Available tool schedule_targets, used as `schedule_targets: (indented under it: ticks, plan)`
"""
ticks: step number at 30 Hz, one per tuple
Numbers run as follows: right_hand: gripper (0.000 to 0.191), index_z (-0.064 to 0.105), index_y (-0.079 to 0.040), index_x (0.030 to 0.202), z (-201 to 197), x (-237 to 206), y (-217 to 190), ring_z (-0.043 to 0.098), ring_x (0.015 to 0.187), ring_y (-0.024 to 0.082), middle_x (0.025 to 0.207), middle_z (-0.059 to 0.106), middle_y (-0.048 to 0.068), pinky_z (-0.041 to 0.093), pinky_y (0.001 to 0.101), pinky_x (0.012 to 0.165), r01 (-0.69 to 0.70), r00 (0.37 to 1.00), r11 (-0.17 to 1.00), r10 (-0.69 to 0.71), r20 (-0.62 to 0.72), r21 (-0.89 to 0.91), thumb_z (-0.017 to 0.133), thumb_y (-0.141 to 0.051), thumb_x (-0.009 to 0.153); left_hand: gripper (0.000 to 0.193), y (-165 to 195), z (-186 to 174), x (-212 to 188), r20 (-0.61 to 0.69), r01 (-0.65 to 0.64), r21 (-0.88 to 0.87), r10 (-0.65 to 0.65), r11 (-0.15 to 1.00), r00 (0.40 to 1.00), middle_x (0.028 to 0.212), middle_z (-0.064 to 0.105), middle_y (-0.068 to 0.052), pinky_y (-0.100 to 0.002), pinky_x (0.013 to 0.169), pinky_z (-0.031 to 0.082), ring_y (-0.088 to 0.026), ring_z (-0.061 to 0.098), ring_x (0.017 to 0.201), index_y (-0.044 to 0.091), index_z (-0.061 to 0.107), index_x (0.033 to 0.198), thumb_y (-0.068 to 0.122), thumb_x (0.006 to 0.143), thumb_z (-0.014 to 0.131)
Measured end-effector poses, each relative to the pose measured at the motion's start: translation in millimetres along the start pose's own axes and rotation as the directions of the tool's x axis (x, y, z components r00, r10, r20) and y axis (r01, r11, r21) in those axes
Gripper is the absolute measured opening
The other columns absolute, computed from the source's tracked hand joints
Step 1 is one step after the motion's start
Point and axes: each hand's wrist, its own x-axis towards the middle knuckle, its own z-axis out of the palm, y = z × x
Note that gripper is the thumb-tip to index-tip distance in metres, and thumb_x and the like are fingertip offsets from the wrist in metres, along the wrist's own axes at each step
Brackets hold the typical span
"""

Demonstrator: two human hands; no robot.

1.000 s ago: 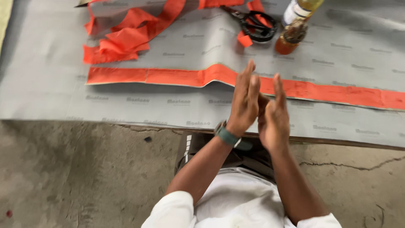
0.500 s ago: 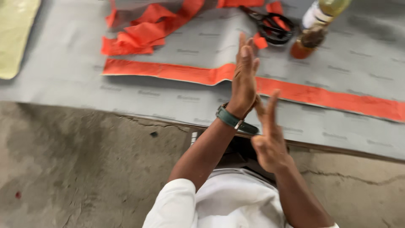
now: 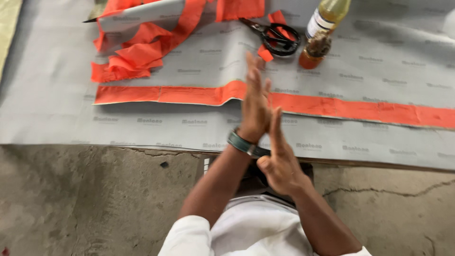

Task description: The person cuts orange fabric strips with scissors on a workbench, then applies glue from a jar onto a gray backing sheet and presses the orange strips onto the glued areas, smoothing and aligning them by hand. They reposition the backing sheet and continue cutting and attaching strips along its length.

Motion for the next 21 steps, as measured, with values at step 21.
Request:
schedule_targets:
  ticks: [21]
  plan:
    - [0.114, -0.017, -0.004, 0.163, 0.6, 19.8, 7.9, 0.014, 0.164, 0.049, 0.174, 0.006, 0.035, 0.025, 0.0527, 0.131, 0.085, 0.995, 0.991, -0.079, 0.060, -0.103, 0.025, -0.086, 0.096, 0.084, 7.5, -18.1, 9.3, -0.031, 0.228, -0.320, -0.251, 0.920, 0.967, 0.168, 0.019, -0.003, -0.053, 0.101, 0.050, -0.027, 0.034, 0.138, 0.032, -0.004, 0.171, 0.067, 0.102, 0.029]
